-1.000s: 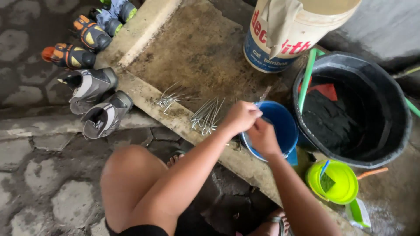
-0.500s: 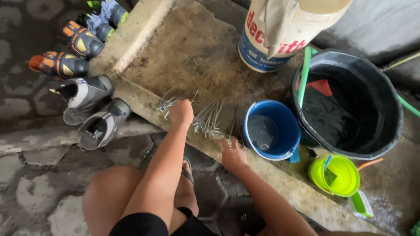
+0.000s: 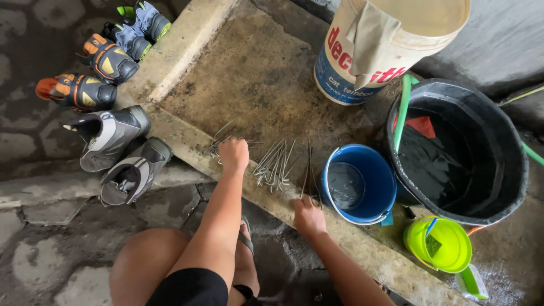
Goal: The person sits on the ground and scrubs metal rods with a blue brush, dipping them into a blue bucket of water. The person picks up rods from a pile on the concrete floor, scrubs them, and places them back down.
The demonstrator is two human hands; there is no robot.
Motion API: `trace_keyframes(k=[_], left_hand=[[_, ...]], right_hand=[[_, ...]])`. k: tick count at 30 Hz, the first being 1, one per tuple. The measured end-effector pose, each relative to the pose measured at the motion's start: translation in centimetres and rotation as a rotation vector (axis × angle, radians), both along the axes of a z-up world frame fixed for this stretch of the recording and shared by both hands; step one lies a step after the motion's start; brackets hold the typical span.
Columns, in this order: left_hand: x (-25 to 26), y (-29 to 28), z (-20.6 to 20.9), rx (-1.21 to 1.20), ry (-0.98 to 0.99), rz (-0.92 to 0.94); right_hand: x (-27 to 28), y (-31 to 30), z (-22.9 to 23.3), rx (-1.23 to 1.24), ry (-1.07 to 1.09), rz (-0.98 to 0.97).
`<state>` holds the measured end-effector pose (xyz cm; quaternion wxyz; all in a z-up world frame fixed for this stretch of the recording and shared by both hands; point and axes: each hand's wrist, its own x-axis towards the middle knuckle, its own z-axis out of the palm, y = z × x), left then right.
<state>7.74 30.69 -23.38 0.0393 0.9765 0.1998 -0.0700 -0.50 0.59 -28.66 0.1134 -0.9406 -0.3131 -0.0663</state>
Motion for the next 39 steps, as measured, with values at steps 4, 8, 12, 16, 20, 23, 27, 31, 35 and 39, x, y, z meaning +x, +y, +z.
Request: trace_keyframes(k=[4, 8, 12, 16, 20, 23, 27, 31, 35, 39], left_hand=[[0.7, 1.1, -1.7, 0.109, -0.113, -0.011], [0.7, 1.9, -3.9, 0.270, -0.376, 0.059], [1.1, 2.5, -5.6, 0.397, -0.535, 0.069], [-0.2, -0.2, 1.0, 0.365, -0.457, 0.048], [1.8, -5.1, 4.4, 0.047, -0.656, 0.090], [3.1, -12.8, 10.0, -0.521, -0.729, 0.086], [1.5, -24.0, 14.4, -1.290, -0.175, 0.035], [1.4, -29.0, 11.0, -1.391, -0.060, 0.130], [2.4, -28.6, 9.5, -1.317, -0.126, 0.172], [3.2, -28.0, 5.0, -1.205, -0.055, 0.215]], right_hand=[[-0.1, -0.6, -2.0, 0.059, -0.026, -0.002], [-1.1, -0.9, 2.6, 0.194, 0.005, -0.038], [-0.1, -1.8, 5.4, 0.337, -0.018, -0.085], [1.5, -3.5, 10.6, 0.393, -0.139, -0.178], [2.8, -5.5, 16.5, 1.135, 0.392, -0.521], [3.5, -6.5, 18.4, 1.453, 0.531, -0.676], [3.7, -7.7, 18.5, 1.396, 0.381, -0.594], [3.3, -9.9, 18.2, 1.248, 0.343, -0.555], [5.1, -17.4, 12.5, 1.051, 0.207, -0.823], [7.0, -24.4, 0.9, 0.216, 0.425, -0.864]])
